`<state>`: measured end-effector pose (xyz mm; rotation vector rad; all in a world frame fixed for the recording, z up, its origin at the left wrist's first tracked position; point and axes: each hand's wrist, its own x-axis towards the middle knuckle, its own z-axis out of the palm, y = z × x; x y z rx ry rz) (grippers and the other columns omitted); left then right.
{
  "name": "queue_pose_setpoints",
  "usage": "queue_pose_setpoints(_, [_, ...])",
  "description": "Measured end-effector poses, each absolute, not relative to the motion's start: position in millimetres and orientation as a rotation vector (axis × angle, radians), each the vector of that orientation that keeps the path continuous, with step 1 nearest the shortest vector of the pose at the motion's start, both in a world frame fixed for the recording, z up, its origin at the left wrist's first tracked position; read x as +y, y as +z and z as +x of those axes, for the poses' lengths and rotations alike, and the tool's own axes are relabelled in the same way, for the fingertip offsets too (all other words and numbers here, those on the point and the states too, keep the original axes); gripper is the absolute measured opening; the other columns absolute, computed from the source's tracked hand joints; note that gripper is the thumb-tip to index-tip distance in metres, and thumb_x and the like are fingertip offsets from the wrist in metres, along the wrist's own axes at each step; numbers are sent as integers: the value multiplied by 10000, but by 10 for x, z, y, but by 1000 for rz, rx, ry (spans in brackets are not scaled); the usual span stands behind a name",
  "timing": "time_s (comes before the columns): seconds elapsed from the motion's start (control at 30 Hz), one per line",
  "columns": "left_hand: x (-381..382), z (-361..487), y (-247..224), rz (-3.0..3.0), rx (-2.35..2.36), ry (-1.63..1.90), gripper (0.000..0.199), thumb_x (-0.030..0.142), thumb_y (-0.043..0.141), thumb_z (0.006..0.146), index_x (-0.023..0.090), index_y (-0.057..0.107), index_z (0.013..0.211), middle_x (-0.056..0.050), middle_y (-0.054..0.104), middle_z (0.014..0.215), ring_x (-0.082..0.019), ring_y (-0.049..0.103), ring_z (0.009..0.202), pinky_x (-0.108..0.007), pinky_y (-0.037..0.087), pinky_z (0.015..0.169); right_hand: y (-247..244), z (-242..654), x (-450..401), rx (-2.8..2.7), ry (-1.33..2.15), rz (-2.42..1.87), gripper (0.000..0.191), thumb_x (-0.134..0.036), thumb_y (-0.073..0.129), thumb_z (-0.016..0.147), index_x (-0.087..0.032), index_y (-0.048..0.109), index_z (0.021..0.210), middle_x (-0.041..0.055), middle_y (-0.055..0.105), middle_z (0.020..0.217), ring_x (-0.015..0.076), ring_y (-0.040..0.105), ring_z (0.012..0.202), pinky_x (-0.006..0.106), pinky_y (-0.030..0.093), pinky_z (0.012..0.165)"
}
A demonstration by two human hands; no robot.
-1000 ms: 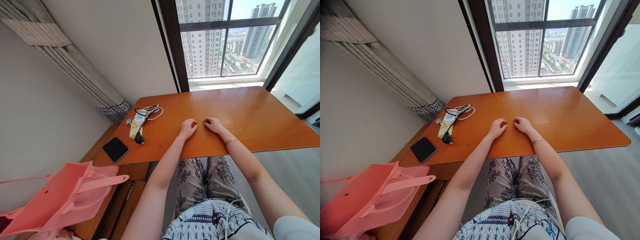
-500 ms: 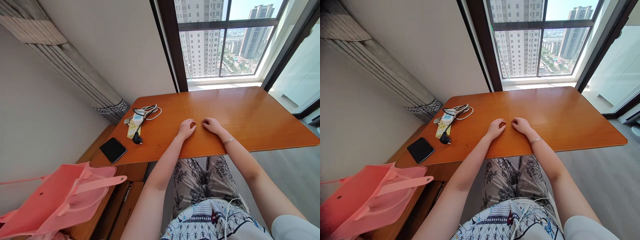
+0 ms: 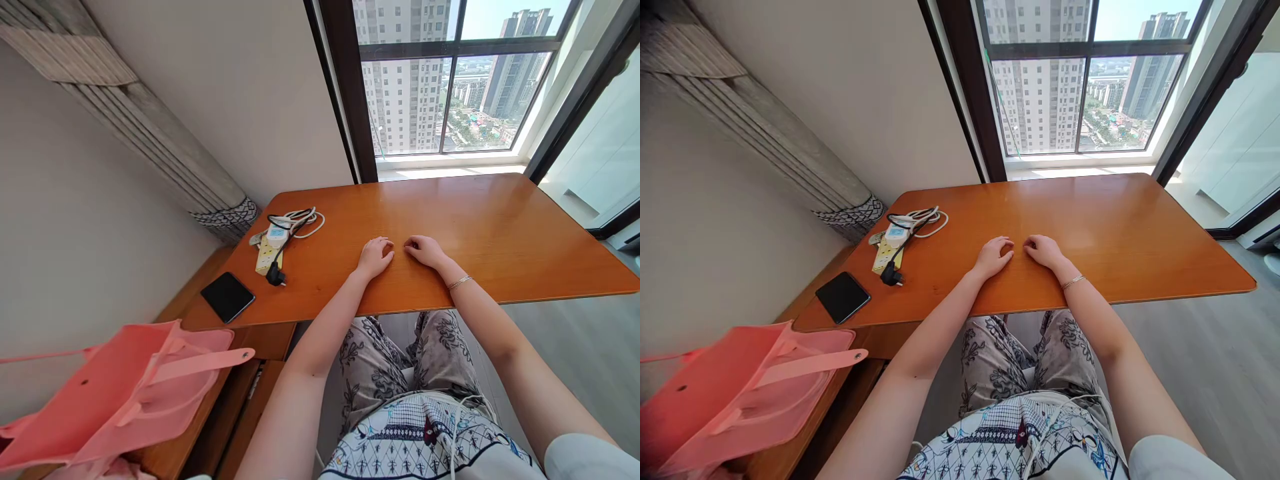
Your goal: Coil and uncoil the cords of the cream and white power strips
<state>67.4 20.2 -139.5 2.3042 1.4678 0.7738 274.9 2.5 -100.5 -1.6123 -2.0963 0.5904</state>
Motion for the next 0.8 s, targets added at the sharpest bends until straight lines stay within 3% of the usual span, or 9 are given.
queue_pose_setpoints(0.2, [345,467,-1435,2149,1415,1027,409,266,641,873,187,624,1274,-137,658,1350,-270,669,1209,-461,523,1103,-1044,2751,43,-2097,589,-1593,165,-236,616,936,-217,762,1010,54,786,1054,203,690,971,309,499,900])
queue_pose_setpoints(0.3, [471,137,-1325,2081,1589,1191,436,236,653,845,178,600,1274,-154,646,1318,-283,678,1168,-491,503,1117,-1065,2746,53,-2102,591,-1589,166,-242,614,940,-212,761,1012,56,784,1082,208,686,990,314,493,907])
queue_pose_setpoints(0.43, [579,-442,-1001,2050,1937,1304,498,176,636,826,132,562,1317,-202,590,1396,-332,561,1356,-486,415,1202,-1070,2739,61,-2113,584,-1593,170,-239,611,940,-213,762,1014,59,781,1082,208,684,993,312,492,905])
queue_pose_setpoints(0.67, [475,-1202,-646,1656,2574,1110,655,184,659,827,27,445,1426,-286,504,1488,-428,449,1447,-575,357,1205,-1058,2734,53,-2131,575,-1600,173,-232,607,944,-212,760,1022,61,778,1092,207,684,1014,306,487,907])
queue_pose_setpoints(0.8, [420,-1539,-754,1345,2692,900,670,349,608,920,10,363,1443,-335,442,1503,-489,437,1440,-661,381,1143,-1069,2736,59,-2141,570,-1596,170,-237,604,952,-213,757,1020,60,779,1091,206,686,1008,305,487,894])
